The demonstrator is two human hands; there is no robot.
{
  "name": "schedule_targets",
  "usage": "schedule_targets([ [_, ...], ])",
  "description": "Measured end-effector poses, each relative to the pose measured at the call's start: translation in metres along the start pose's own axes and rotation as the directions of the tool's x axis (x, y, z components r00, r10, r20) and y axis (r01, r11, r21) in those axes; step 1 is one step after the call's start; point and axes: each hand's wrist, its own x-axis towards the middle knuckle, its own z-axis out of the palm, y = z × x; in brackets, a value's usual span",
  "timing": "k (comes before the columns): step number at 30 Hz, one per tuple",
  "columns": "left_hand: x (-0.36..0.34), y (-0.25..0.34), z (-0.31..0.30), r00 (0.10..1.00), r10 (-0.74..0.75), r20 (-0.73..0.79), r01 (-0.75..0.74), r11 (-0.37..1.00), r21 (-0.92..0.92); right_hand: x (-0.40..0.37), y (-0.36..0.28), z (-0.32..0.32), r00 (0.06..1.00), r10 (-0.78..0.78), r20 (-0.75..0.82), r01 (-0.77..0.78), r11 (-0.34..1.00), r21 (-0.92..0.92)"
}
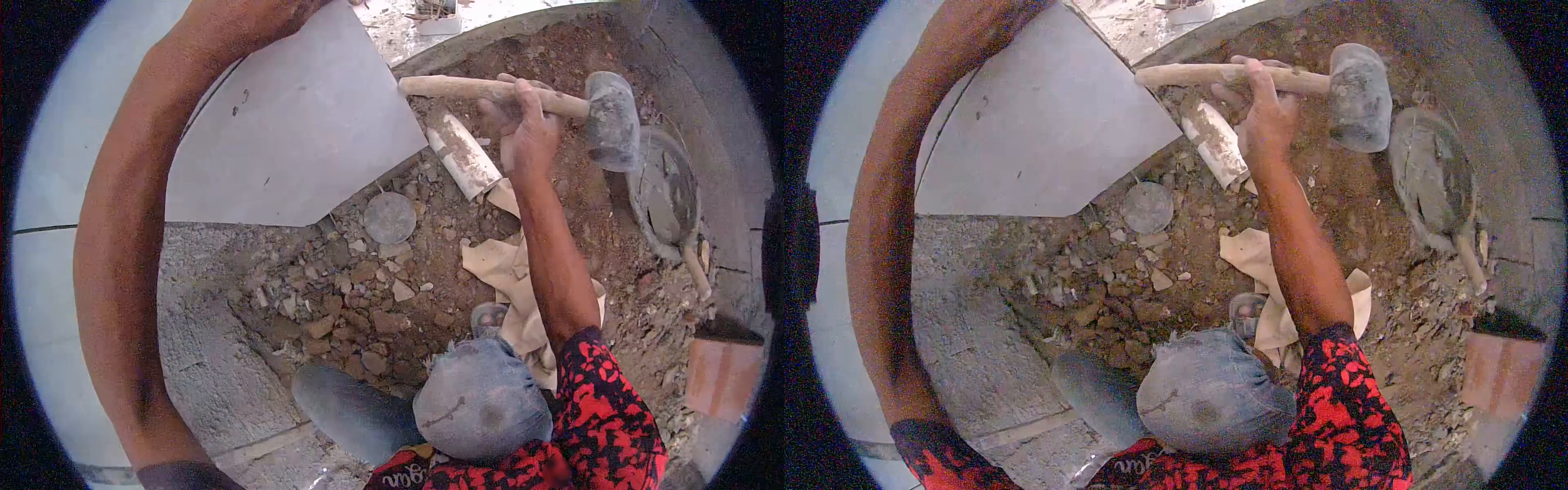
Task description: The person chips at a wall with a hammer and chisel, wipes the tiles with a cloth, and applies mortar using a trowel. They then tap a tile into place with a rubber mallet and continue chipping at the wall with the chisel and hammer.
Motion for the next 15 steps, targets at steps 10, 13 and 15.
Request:
schedule_targets([
  [10, 0.012, -0.010, 0.052, 0.970, -0.068, -0.235, -0.014, 0.944, -0.330, -0.046, -0.089, -0.145, 0.948, -0.066, 0.312, 0.317, 0.092, -0.944],
  [13, -0.030, 0.032, 0.042, 0.863, -0.114, -0.493, -0.060, 0.944, -0.324, -0.067, -0.116, -0.183, 0.968, -0.119, 0.222, 0.190, -0.236, -0.953],
  [15, -0.069, 0.084, 0.038, 0.808, -0.324, -0.492, 0.110, 0.903, -0.415, -0.063, -0.130, -0.229, 0.976, 0.124, 0.178, 0.216, -0.469, -0.856],
])
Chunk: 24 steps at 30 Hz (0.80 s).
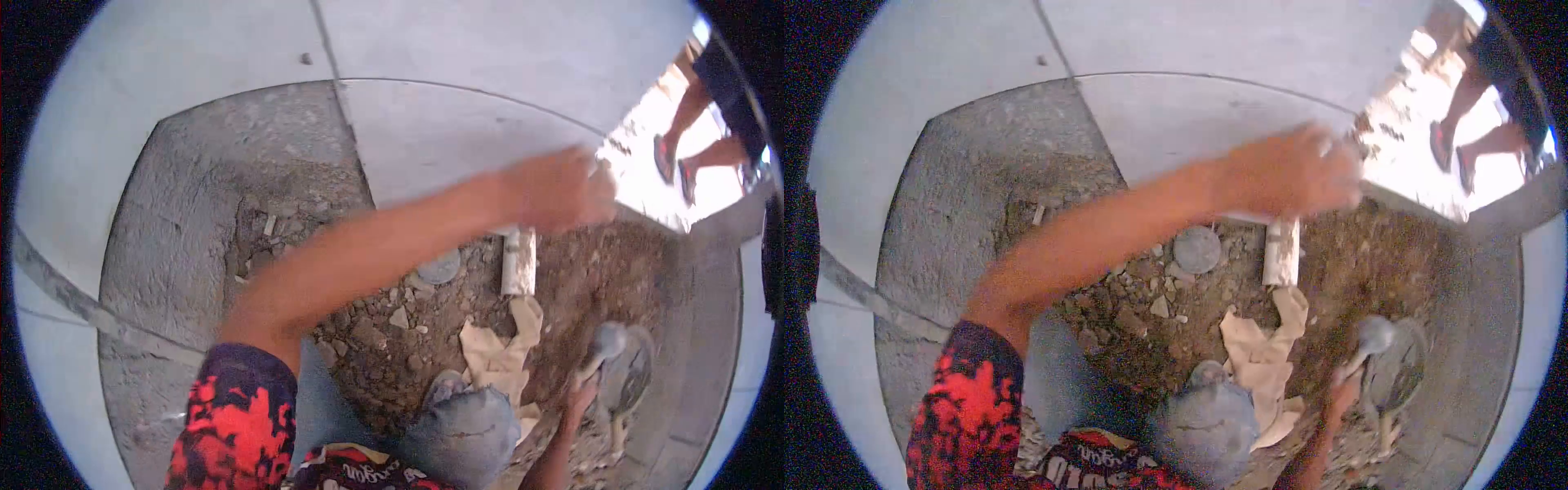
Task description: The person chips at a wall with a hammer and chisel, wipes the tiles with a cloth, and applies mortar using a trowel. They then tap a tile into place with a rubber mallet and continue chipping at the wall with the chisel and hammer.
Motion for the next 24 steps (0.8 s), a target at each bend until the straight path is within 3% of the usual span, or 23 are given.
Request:
schedule_targets([
  [1, -0.028, 0.017, -0.006, 0.977, -0.177, -0.121, 0.157, 0.975, -0.155, -0.009, -0.021, -0.017, 0.979, 0.056, 0.197, -0.058, 0.998, 0.005],
  [2, -0.060, 0.031, -0.012, 0.910, -0.354, -0.213, 0.275, 0.904, -0.329, -0.015, -0.009, -0.005, 0.979, 0.060, 0.194, -0.023, 0.982, -0.187],
  [3, -0.096, 0.040, -0.013, 0.812, -0.543, -0.213, 0.461, 0.822, -0.335, -0.024, 0.008, 0.012, 0.980, 0.067, 0.186, 0.008, 0.927, -0.375],
  [4, -0.128, 0.046, -0.013, 0.678, -0.706, -0.204, 0.625, 0.700, -0.346, -0.030, 0.021, 0.024, 0.978, 0.026, 0.205, 0.041, 0.947, -0.318],
  [5, -0.160, 0.049, -0.015, 0.374, -0.909, -0.185, 0.767, 0.416, -0.489, -0.033, 0.025, 0.033, 0.976, -0.011, 0.217, 0.069, 0.962, -0.263],
  [6, -0.183, 0.050, -0.024, 0.216, -0.938, -0.273, 0.833, 0.323, -0.450, -0.035, 0.019, 0.036, 0.977, -0.020, 0.210, 0.078, 0.959, -0.272],
  [8, -0.222, 0.044, -0.029, -0.079, -0.965, -0.250, 0.835, 0.073, -0.545, -0.042, 0.009, 0.039, 0.960, 0.074, 0.271, 0.060, 0.888, -0.455],
  [9, -0.232, 0.039, -0.026, -0.093, -0.961, -0.260, 0.827, 0.071, -0.558, -0.038, -0.008, 0.032, 0.925, 0.071, 0.373, 0.120, 0.877, -0.465],
  [11, -0.247, 0.036, -0.020, -0.087, -0.948, -0.307, 0.887, 0.066, -0.456, -0.020, -0.003, 0.048, 0.887, -0.387, 0.251, 0.445, 0.862, -0.245],
  [12, -0.249, 0.038, -0.018, -0.104, -0.948, -0.300, 0.880, 0.053, -0.472, -0.014, -0.058, 0.025, 0.877, -0.425, 0.225, 0.447, 0.893, -0.058],
  [13, -0.248, 0.039, -0.017, -0.063, -0.964, -0.259, 0.868, 0.075, -0.490, -0.005, -0.148, -0.002, 0.869, -0.458, 0.188, 0.439, 0.888, 0.135],
  [14, -0.247, 0.041, -0.016, -0.018, -0.976, -0.216, 0.855, 0.096, -0.509, 0.000, -0.202, -0.015, 0.804, -0.594, 0.034, 0.581, 0.795, 0.175],
  [15, -0.248, 0.048, -0.012, -0.022, -0.977, -0.211, 0.848, 0.094, -0.521, 0.008, -0.246, -0.023, 0.792, -0.609, -0.041, 0.587, 0.742, 0.324],
  [17, -0.253, 0.073, 0.005, -0.019, -0.998, 0.053, 0.801, -0.047, -0.597, 0.005, -0.345, -0.059, 0.751, -0.650, -0.113, 0.633, 0.661, 0.403],
  [20, -0.265, 0.103, 0.012, 0.030, -0.981, 0.192, 0.804, -0.090, -0.588, 0.030, -0.414, -0.057, 0.584, -0.705, -0.403, 0.800, 0.583, 0.141],
  [24, -0.287, 0.113, 0.024, 0.039, -0.957, 0.287, 0.803, -0.140, -0.579, 0.047, -0.434, -0.045, 0.634, -0.593, -0.496, 0.733, 0.666, 0.141],
])
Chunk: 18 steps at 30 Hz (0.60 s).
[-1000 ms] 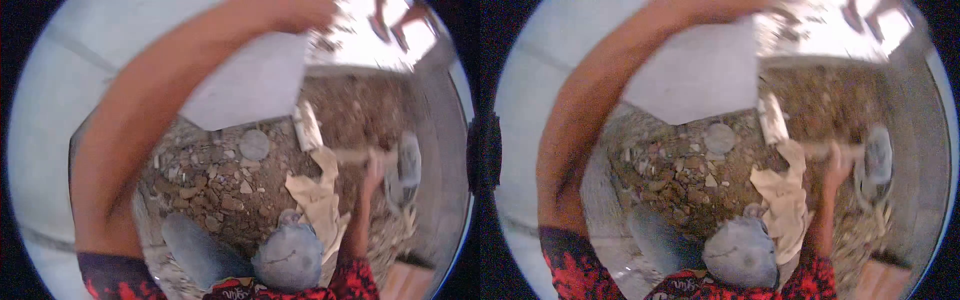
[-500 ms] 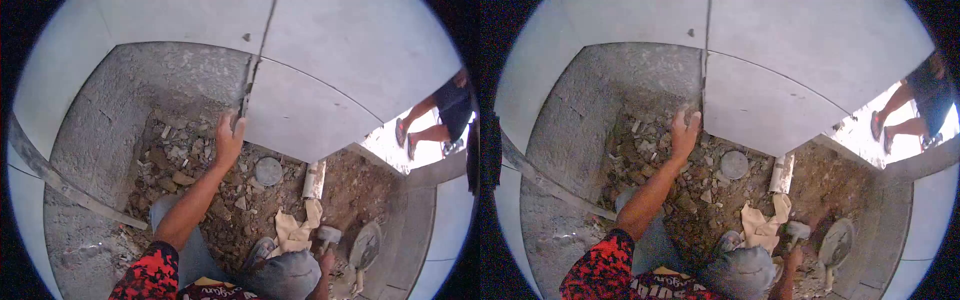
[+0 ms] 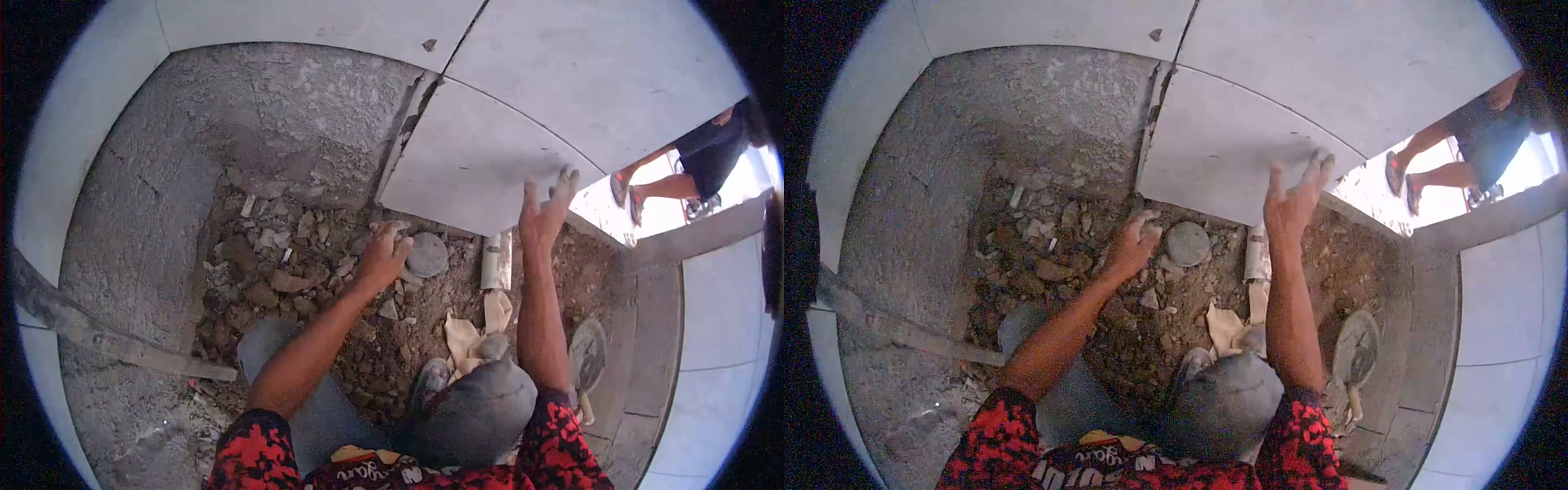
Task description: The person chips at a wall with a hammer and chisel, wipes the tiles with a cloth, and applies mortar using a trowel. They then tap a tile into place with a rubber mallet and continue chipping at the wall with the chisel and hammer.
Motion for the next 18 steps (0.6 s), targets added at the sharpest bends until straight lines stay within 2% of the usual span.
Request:
schedule_targets([
  [2, -0.004, 0.022, -0.023, 0.999, -0.009, 0.050, 0.007, 0.999, 0.037, 0.001, 0.017, 0.000, 0.974, 0.186, -0.132, -0.152, 0.960, 0.237],
  [3, -0.002, 0.032, -0.025, 0.994, -0.011, 0.110, 0.003, 0.997, 0.072, 0.002, 0.027, -0.005, 0.966, 0.202, -0.160, -0.168, 0.964, 0.204],
  [5, 0.000, 0.026, -0.026, 0.988, -0.006, 0.151, 0.003, 1.000, 0.021, 0.013, 0.052, -0.011, 0.865, 0.486, -0.123, -0.414, 0.831, 0.372],
  [7, -0.004, 0.027, -0.023, 0.985, -0.024, 0.173, 0.026, 1.000, -0.010, 0.027, 0.086, -0.007, 0.871, 0.459, -0.174, -0.389, 0.862, 0.326],
  [8, -0.006, 0.029, -0.023, 0.987, -0.023, 0.158, 0.016, 0.999, 0.050, 0.029, 0.096, -0.006, 0.887, 0.419, -0.194, -0.352, 0.886, 0.302],
  [10, -0.003, 0.032, -0.023, 0.991, -0.019, 0.134, 0.004, 0.994, 0.112, 0.036, 0.089, -0.015, 0.864, 0.458, -0.209, -0.393, 0.873, 0.291],
  [12, -0.003, 0.029, -0.023, 0.959, -0.150, 0.242, 0.140, 0.988, 0.058, 0.036, 0.090, -0.018, 0.817, 0.511, -0.267, -0.384, 0.827, 0.410],
  [13, 0.000, 0.023, -0.019, 0.984, 0.094, 0.153, -0.118, 0.981, 0.154, 0.037, 0.092, -0.022, 0.850, 0.489, -0.198, -0.370, 0.820, 0.436],
  [14, -0.001, 0.016, -0.017, 0.987, 0.082, 0.140, -0.105, 0.981, 0.165, 0.038, 0.106, -0.015, 0.875, 0.450, -0.176, -0.310, 0.802, 0.511],
  [16, -0.004, 0.024, -0.016, 0.986, 0.008, 0.165, -0.027, 0.993, 0.115, 0.043, 0.104, -0.020, 0.872, 0.468, -0.143, -0.373, 0.825, 0.425],
  [17, -0.005, 0.011, -0.008, 0.993, 0.053, 0.109, -0.060, 0.997, 0.058, 0.044, 0.100, -0.020, 0.862, 0.489, -0.132, -0.354, 0.768, 0.534],
  [18, -0.005, 0.016, -0.010, 0.993, 0.048, 0.108, -0.055, 0.996, 0.064, 0.045, 0.099, -0.020, 0.861, 0.492, -0.126, -0.358, 0.764, 0.537],
])
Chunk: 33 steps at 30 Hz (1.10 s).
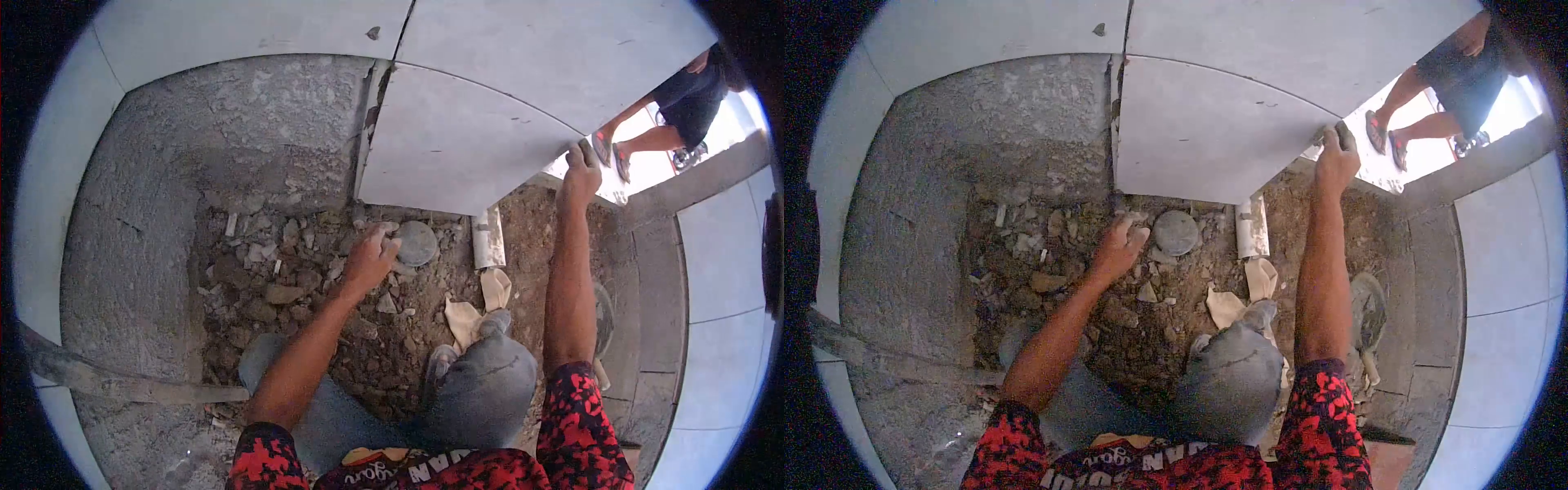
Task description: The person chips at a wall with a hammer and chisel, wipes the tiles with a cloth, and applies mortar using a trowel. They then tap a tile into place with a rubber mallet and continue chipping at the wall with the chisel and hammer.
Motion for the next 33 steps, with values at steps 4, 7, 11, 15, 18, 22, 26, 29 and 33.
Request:
schedule_targets([
  [4, 0.002, -0.003, 0.004, 0.998, 0.000, 0.067, -0.008, 0.993, 0.115, -0.001, -0.005, 0.002, 1.000, 0.018, -0.025, -0.016, 0.997, 0.077],
  [7, -0.002, 0.003, 0.010, 0.996, -0.001, 0.092, -0.005, 0.997, 0.072, -0.001, -0.009, 0.003, 0.998, -0.007, -0.060, 0.010, 0.998, 0.058],
  [11, -0.004, -0.009, 0.024, 0.971, -0.110, 0.212, 0.071, 0.980, 0.184, 0.003, -0.003, -0.004, 0.998, 0.045, 0.032, -0.048, 0.991, 0.126],
  [15, -0.004, -0.009, 0.035, 0.962, -0.112, 0.250, 0.094, 0.992, 0.083, 0.003, -0.007, -0.007, 0.997, 0.049, 0.061, -0.057, 0.989, 0.138],
  [18, -0.005, 0.000, 0.040, 0.964, -0.123, 0.234, 0.105, 0.991, 0.088, 0.009, 0.003, -0.010, 0.997, 0.043, 0.069, -0.051, 0.990, 0.129],
  [22, -0.003, 0.019, 0.045, 0.931, -0.180, 0.319, 0.170, 0.984, 0.058, 0.007, -0.001, -0.021, 0.991, 0.060, 0.117, -0.064, 0.998, 0.026],
  [26, 0.037, 0.093, 0.049, 0.946, 0.309, 0.098, -0.320, 0.940, 0.119, 0.009, 0.007, -0.023, 0.990, 0.056, 0.127, -0.066, 0.995, 0.077],
  [29, 0.090, 0.184, 0.052, 0.730, 0.670, 0.134, -0.675, 0.677, 0.295, 0.006, 0.014, -0.021, 0.994, 0.044, 0.101, -0.087, 0.874, 0.478],
  [33, 0.156, 0.281, 0.080, 0.204, 0.883, 0.423, -0.840, -0.064, 0.539, 0.006, 0.011, -0.027, 0.994, 0.047, 0.095, -0.091, 0.840, 0.536],
])
